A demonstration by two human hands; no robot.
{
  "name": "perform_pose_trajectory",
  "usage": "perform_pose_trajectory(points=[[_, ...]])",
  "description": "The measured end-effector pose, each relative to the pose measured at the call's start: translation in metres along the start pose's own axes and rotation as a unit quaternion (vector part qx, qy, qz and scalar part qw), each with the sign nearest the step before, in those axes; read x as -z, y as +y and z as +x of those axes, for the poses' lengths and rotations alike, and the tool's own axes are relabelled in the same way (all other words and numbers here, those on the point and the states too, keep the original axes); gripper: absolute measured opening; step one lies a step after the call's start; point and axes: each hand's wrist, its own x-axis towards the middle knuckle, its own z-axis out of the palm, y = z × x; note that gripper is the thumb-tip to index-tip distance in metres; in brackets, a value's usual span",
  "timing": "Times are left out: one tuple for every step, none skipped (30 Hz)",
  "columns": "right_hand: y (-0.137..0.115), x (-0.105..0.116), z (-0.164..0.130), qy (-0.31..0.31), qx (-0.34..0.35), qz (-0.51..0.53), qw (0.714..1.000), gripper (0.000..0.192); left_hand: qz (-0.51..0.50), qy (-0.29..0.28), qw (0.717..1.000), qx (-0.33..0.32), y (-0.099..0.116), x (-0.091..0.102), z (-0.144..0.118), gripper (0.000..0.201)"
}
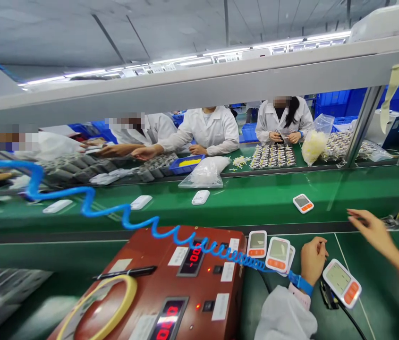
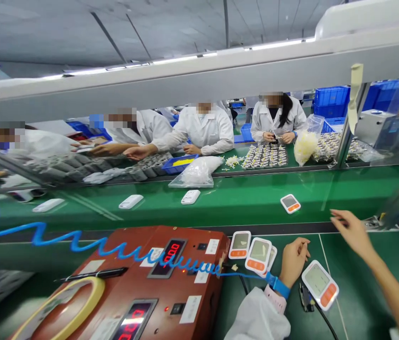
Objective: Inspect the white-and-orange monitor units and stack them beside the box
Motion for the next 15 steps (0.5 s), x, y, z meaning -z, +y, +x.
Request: perform_pose_trajectory(points=[[0.002, -0.011, 0.013, -0.047, 0.001, -0.027, 0.999, 0.047, 0.003, -0.001, 1.000, 0.003, 0.000, 0.000, 0.000, 0.027], [0.003, -0.028, 0.026, -0.073, -0.001, -0.042, 0.996, 0.046, 0.006, -0.003, 1.000, 0.007, 0.000, 0.000, -0.001, 0.028], [0.004, -0.051, 0.038, -0.086, -0.003, -0.055, 0.995, 0.043, 0.009, -0.005, 1.000, 0.010, 0.000, 0.000, -0.001, 0.028], [0.003, -0.076, 0.047, -0.087, -0.003, -0.068, 0.994, 0.041, 0.012, -0.005, 1.000, 0.012, -0.001, -0.001, -0.001, 0.029], [0.001, -0.100, 0.054, -0.080, 0.000, -0.074, 0.994, 0.039, 0.015, -0.005, 1.000, 0.014, -0.001, -0.001, -0.002, 0.030], [-0.002, -0.123, 0.059, -0.073, 0.005, -0.080, 0.994, 0.039, 0.020, -0.003, 1.000, 0.012, -0.002, -0.001, -0.002, 0.030], [-0.005, -0.142, 0.061, -0.068, 0.014, -0.082, 0.994, 0.041, 0.026, 0.001, 1.000, 0.010, -0.002, -0.001, -0.002, 0.030], [-0.008, -0.157, 0.062, -0.069, 0.026, -0.078, 0.994, 0.043, 0.031, 0.006, 0.999, 0.006, -0.003, -0.001, -0.003, 0.029], [-0.012, -0.167, 0.061, -0.078, 0.041, -0.068, 0.994, 0.046, 0.036, 0.012, 0.999, 0.003, -0.003, -0.001, -0.003, 0.028], [-0.015, -0.173, 0.059, -0.093, 0.058, -0.055, 0.992, 0.049, 0.040, 0.016, 0.999, 0.001, -0.002, -0.001, -0.004, 0.028], [-0.018, -0.175, 0.057, -0.114, 0.075, -0.038, 0.990, 0.050, 0.044, 0.018, 0.999, 0.000, -0.002, -0.001, -0.004, 0.027], [-0.021, -0.175, 0.055, -0.135, 0.089, -0.021, 0.987, 0.050, 0.045, 0.017, 0.999, 0.001, -0.001, 0.000, -0.004, 0.027], [-0.023, -0.173, 0.052, -0.152, 0.098, -0.005, 0.984, 0.049, 0.045, 0.013, 0.999, 0.002, -0.001, 0.000, -0.005, 0.027], [-0.024, -0.170, 0.050, -0.162, 0.100, 0.010, 0.982, 0.048, 0.044, 0.009, 0.999, 0.004, 0.000, 0.000, -0.005, 0.027], [-0.026, -0.167, 0.046, -0.164, 0.097, 0.022, 0.981, 0.048, 0.042, 0.005, 0.999, 0.005, 0.000, 0.000, -0.005, 0.028]])
